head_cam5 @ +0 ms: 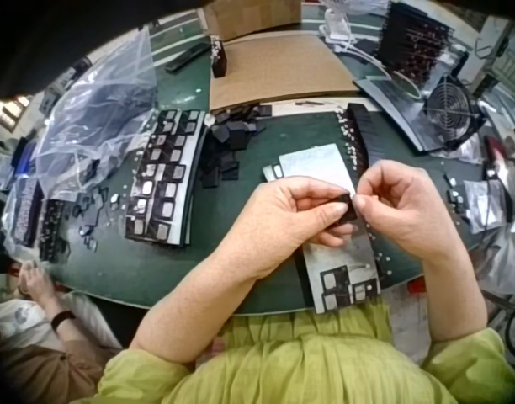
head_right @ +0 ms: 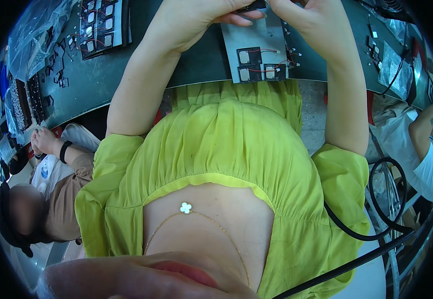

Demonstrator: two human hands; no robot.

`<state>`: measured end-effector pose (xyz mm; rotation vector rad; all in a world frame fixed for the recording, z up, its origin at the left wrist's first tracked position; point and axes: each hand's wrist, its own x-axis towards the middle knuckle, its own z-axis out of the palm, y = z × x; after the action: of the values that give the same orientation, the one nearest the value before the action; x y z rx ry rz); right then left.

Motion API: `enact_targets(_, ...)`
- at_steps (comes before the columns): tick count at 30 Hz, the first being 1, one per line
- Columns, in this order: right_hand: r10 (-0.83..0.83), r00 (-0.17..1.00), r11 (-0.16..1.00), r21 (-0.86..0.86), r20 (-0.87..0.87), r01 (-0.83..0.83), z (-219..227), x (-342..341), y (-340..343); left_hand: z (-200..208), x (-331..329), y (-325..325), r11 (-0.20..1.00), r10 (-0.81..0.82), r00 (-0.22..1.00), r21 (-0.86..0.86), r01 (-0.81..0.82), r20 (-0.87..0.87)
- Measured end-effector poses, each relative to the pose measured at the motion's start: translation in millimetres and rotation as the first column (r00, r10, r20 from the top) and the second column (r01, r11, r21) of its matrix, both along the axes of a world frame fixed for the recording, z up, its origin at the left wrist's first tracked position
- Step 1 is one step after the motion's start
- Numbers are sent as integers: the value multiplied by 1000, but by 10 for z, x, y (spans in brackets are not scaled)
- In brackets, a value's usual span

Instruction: Manually assembling small electronic components into a plastic housing on an assembly line.

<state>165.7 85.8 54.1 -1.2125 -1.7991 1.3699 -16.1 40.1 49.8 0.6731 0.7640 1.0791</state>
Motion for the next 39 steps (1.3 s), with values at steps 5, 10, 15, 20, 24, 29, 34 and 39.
enact_targets(5, 0, 996, 1000, 6, -93, 0, -6, -86, 27, -33, -32, 25, 1000, 11, 999, 12, -10, -45)
enact_targets(10, -132, 931, 988, 30, -340, 152, 90, -101, 357, -135, -16, 76, 979, -1, 997, 203, 16, -75)
enact_targets(15, 182, 964, 940, 255, 194, -228, -104, -438, 1069, 32, -96, 19, 913, -113, 989, 404, 65, 96)
enact_targets(20, 332, 869, 682, 544, 366, -489, -451, -1277, 1385, 43, -126, -18, 900, -123, 982, 433, 49, 144)
enact_targets(24, 282, 799, 658, 500, 530, -564, -323, -1566, 1222, -11, -125, 52, 927, -52, 961, 370, -55, 272)
enact_targets(29, 230, 853, 761, 459, 468, -458, -21, -1416, 1124, -9, -198, 68, 952, 127, 898, 204, -230, 421)
enact_targets(34, 71, 963, 871, 454, 261, -188, 207, -776, 827, -48, -227, 144, 939, 231, 890, 151, -310, 394)
enact_targets(39, 207, 974, 845, 485, 91, -224, 112, -397, 685, -59, -213, 174, 893, 415, 895, 117, -435, 165)
